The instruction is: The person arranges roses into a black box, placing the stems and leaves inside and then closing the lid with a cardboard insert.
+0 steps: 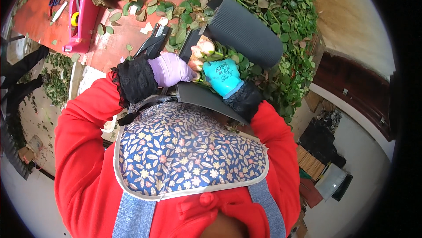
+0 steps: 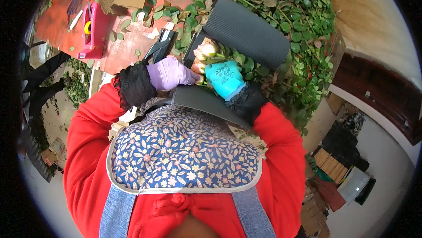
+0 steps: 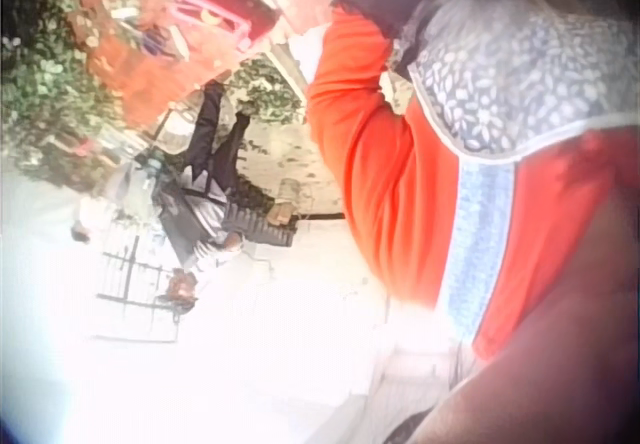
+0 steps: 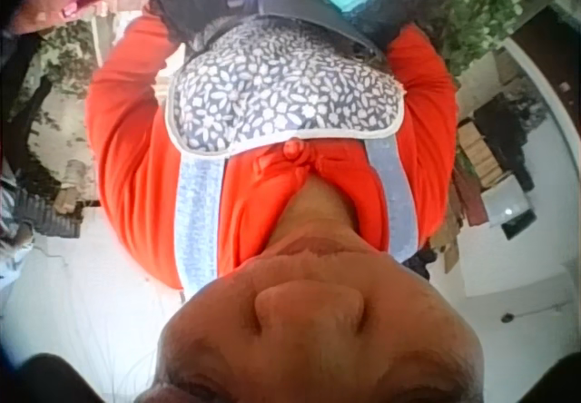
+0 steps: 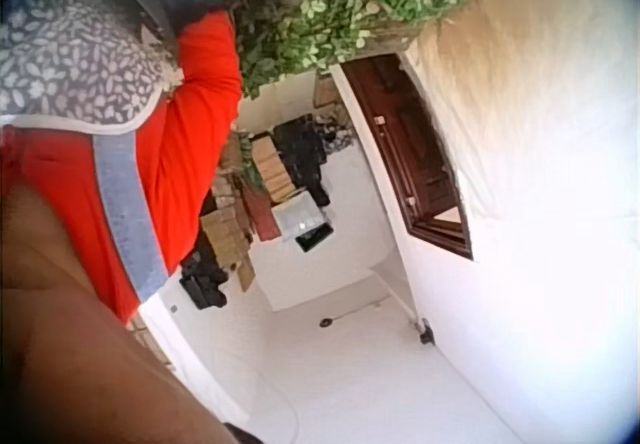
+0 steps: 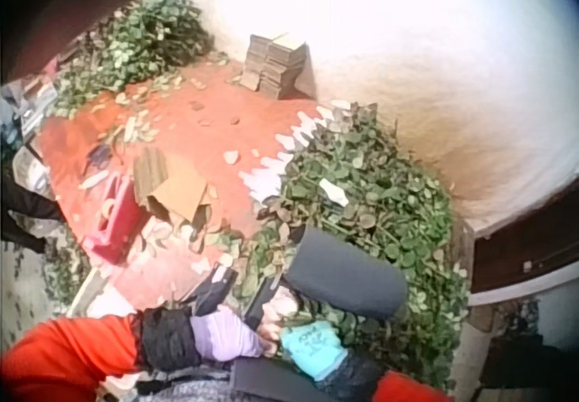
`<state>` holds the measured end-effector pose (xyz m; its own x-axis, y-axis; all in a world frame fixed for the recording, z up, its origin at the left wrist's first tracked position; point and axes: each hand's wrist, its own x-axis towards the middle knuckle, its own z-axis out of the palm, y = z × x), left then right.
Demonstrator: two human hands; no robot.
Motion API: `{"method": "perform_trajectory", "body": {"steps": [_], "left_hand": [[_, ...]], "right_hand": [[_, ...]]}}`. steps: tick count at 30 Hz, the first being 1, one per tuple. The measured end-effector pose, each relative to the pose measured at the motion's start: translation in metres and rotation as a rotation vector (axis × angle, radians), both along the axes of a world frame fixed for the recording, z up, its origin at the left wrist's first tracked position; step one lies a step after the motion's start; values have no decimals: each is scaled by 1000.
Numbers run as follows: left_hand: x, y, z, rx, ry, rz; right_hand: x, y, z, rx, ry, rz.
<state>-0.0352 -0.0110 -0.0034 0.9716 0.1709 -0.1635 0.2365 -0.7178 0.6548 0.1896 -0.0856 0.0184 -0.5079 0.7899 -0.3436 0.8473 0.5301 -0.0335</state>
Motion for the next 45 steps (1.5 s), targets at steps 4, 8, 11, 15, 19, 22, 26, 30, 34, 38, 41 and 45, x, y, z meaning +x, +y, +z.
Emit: {"method": "perform_trajectory", "body": {"steps": [4,8,11,15,19,22,26,30,34,38,41,45], "left_hand": [[2,0,5,-40,38,-18],[1,2,1,-119,-73,3],[-1,6,-3,-164,-138,-7],[1,19,22,-324,-162,113],[4,8,13,-543,-181,337],[13,1,27,16,-101,125],[12,-5,19,29,-129,158],[7,-7,12,39,-146,173],[7,-6,7,-28,-190,168],[9,-5,12,-88,-119,193],[7,-5,11,-99,-179,176],[9,-4,5,-203,-185,198]], "right_hand": [[2,4,6,39,70,-74],[0,3,2,-35,159,-180],[6,0,-2,-110,314,-188],[1,1,4,-115,160,-172],[0,2,7,-150,102,-150],[0,2,5,-197,83,-174],[5,0,2,-196,124,-227],[15,-3,19,-87,346,-309],[18,-5,9,107,401,-388],[19,-5,4,167,317,-361],[19,-4,7,325,324,-329],[13,-2,4,-53,63,-299]]}}
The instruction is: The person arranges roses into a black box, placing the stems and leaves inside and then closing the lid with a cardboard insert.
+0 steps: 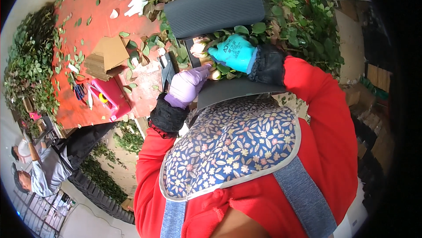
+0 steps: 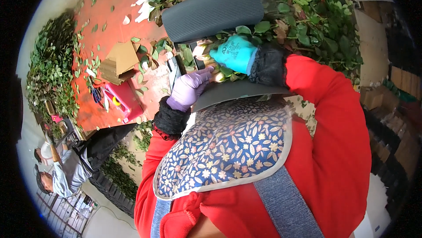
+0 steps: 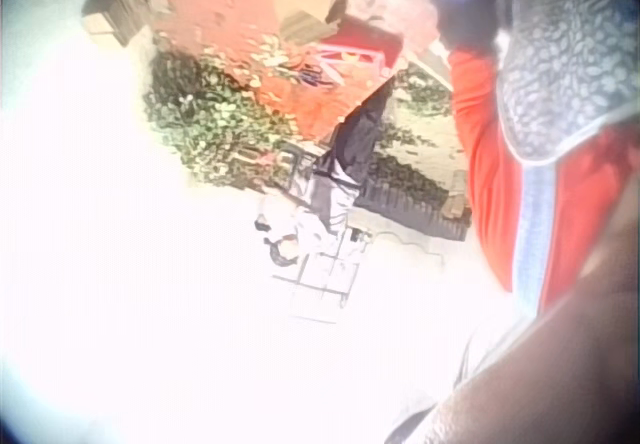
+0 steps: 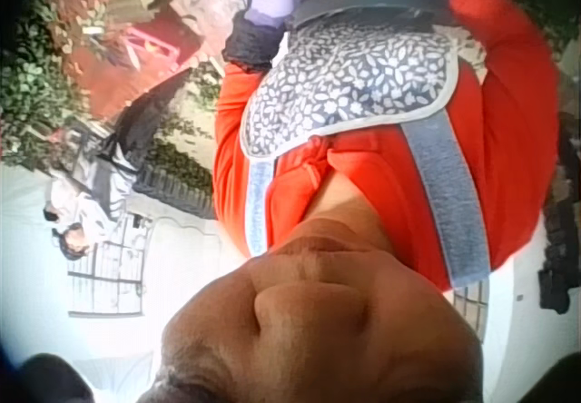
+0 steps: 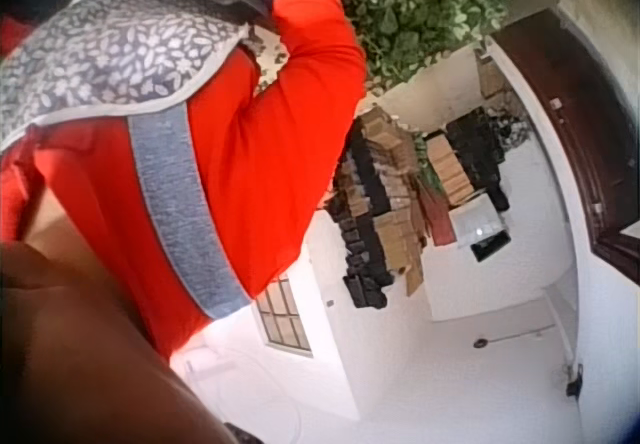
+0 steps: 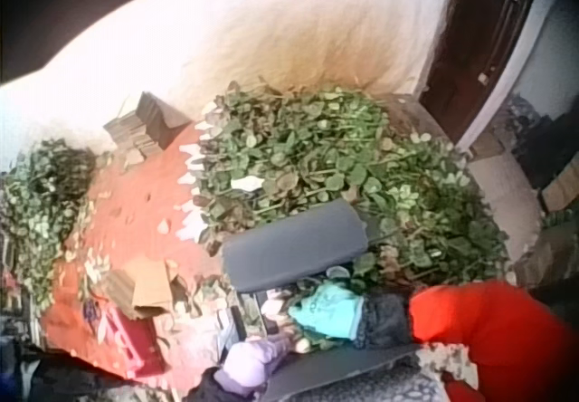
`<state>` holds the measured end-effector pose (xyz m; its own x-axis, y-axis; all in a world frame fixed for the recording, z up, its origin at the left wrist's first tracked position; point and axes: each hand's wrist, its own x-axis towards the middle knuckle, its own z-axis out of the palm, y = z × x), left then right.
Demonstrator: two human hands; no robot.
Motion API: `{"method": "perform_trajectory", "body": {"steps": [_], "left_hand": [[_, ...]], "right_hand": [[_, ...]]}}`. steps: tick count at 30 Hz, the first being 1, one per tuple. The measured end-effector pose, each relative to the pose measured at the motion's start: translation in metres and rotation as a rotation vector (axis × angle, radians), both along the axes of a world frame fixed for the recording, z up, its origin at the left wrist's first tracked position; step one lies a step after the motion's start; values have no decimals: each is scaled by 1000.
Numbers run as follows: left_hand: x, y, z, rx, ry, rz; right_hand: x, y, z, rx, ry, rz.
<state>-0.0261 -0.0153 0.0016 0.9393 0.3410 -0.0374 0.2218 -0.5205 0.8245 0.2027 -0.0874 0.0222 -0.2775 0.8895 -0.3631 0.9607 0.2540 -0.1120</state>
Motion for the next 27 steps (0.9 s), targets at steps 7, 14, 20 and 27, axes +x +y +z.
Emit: {"method": "perform_trajectory", "body": {"steps": [7,14,20,27], "left_hand": [[-2,2,3,23,-22,-27],[-6,4,0,-31,-139,2],[-29,36,-5,-171,-225,250],[-8,21,14,76,-112,98]], "right_hand": [[2,-7,-16,264,121,99],[18,-19,-3,228,540,75],[7,-14,5,33,261,46],[5,-13,-7,161,208,172]]}}
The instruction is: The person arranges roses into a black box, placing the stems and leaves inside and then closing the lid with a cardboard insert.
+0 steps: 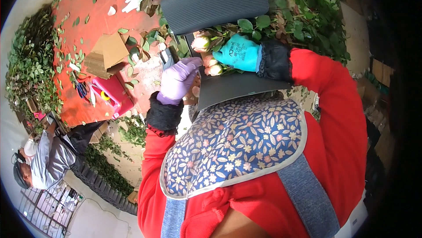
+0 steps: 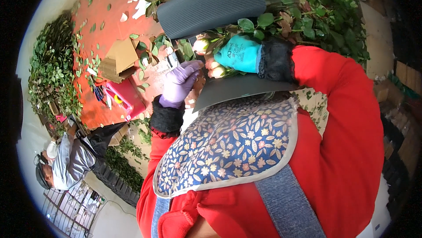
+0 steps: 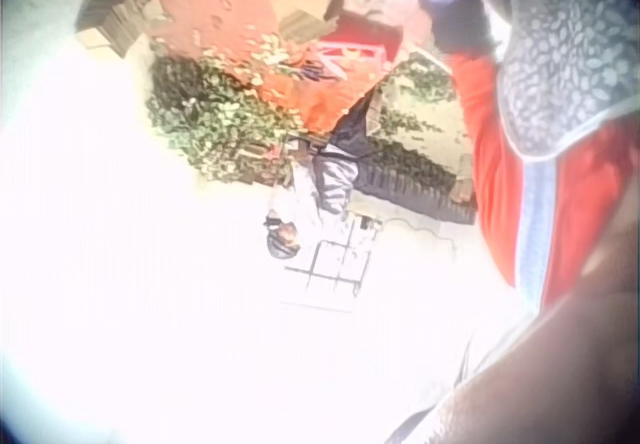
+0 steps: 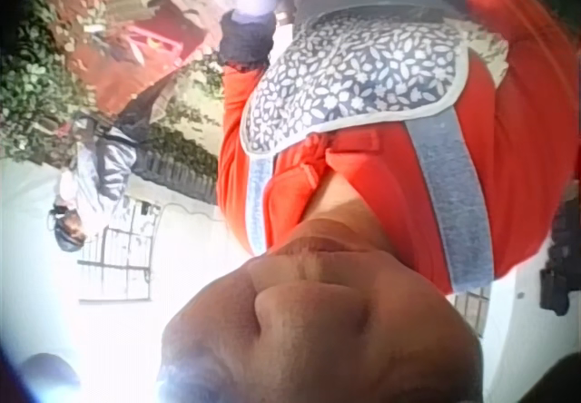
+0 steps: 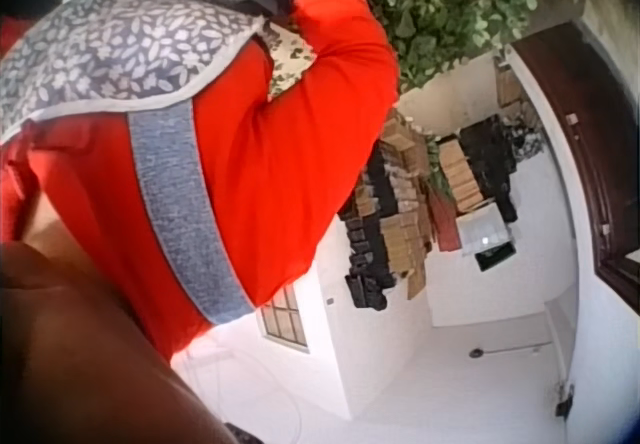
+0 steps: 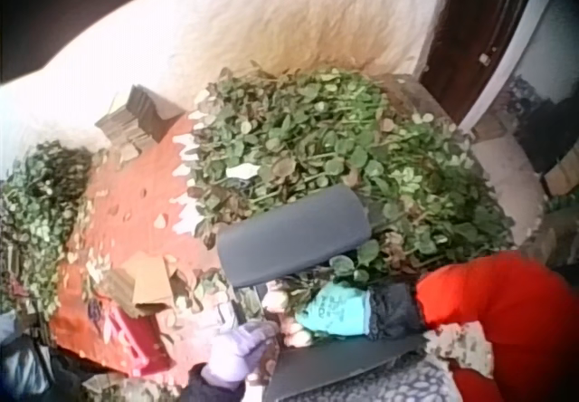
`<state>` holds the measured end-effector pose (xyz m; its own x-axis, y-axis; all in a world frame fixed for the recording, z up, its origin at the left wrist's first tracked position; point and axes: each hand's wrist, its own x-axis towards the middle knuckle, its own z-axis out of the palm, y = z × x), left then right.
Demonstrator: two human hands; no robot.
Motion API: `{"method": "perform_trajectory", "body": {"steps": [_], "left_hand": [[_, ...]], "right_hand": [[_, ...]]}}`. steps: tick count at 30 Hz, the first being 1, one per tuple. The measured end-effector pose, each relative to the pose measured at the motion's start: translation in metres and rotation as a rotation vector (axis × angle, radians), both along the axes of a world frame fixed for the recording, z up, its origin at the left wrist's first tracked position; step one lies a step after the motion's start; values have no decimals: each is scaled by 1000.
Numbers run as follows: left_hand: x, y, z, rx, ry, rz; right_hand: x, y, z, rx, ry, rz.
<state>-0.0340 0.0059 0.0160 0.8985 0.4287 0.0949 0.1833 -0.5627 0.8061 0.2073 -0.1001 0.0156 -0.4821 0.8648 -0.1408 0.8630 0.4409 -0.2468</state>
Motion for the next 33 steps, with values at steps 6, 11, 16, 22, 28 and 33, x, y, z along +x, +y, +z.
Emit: {"method": "perform_trajectory", "body": {"steps": [6,11,16,22,28,33], "left_hand": [[22,-8,9,31,120,-89],[20,-18,4,29,146,-62],[34,-20,11,181,339,-128],[37,-16,3,243,344,-174],[37,-19,-3,274,405,-169],[33,-20,-2,223,324,-115]], "right_hand": [[-1,0,-22,82,135,29],[3,3,-6,-63,159,43],[13,-8,-3,103,203,-76],[5,-1,3,208,-96,-164],[0,5,7,-72,-175,-203],[-4,8,-10,29,-236,-178]]}}
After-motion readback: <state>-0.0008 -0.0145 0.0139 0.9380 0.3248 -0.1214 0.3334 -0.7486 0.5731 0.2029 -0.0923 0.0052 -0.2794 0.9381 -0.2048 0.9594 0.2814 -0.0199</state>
